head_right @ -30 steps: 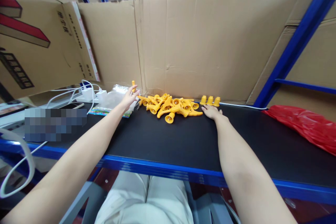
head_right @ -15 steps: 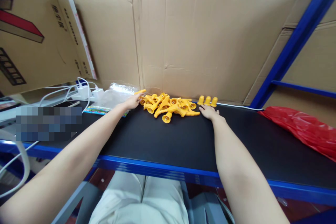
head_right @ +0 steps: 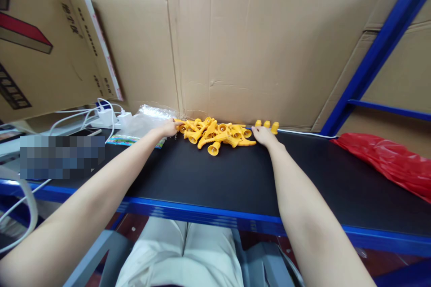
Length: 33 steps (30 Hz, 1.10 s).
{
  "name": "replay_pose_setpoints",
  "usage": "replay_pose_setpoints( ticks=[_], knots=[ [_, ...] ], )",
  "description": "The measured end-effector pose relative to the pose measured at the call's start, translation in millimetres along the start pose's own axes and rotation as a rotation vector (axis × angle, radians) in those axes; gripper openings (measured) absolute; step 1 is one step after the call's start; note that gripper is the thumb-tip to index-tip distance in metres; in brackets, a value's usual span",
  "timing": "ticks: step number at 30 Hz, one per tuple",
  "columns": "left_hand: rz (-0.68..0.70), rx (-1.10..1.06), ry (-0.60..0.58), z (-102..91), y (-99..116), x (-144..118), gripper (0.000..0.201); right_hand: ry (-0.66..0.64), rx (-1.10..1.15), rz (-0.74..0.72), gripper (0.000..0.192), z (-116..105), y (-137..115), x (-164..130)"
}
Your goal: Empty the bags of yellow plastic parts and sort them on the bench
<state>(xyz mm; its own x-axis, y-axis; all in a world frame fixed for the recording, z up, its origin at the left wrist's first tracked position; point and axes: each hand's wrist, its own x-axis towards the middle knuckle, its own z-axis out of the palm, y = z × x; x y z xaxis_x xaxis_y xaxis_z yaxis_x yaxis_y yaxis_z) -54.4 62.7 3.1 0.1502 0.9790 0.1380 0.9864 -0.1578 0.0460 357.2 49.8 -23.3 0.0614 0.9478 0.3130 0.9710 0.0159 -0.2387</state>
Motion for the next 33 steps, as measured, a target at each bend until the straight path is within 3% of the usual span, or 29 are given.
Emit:
replay_pose_setpoints(
  ticks=[7,13,21,28,33],
  knots=[
    [0.0,-0.131,0.047,5.9,2.3,-1.6,0.046,-0.102,-0.024,0.079,0.047,-16.4,-39.9,-14.3],
    [0.084,-0.112,0.176,15.2,1.8,-13.1,0.038,-0.107,-0.102,0.143,0.045,-16.2,-48.0,-11.7],
    [0.097,-0.08,0.199,17.4,2.5,-14.6,0.031,-0.09,-0.113,0.169,0.045,-11.4,-52.8,-11.4],
    [0.075,-0.104,0.228,16.0,2.4,-20.0,0.035,0.006,0.075,0.219,0.035,-15.7,-47.1,-12.7],
    [0.033,-0.119,0.397,1.5,3.8,-27.5,0.037,0.194,0.049,0.177,0.033,-25.5,-48.6,-14.2]
  ],
)
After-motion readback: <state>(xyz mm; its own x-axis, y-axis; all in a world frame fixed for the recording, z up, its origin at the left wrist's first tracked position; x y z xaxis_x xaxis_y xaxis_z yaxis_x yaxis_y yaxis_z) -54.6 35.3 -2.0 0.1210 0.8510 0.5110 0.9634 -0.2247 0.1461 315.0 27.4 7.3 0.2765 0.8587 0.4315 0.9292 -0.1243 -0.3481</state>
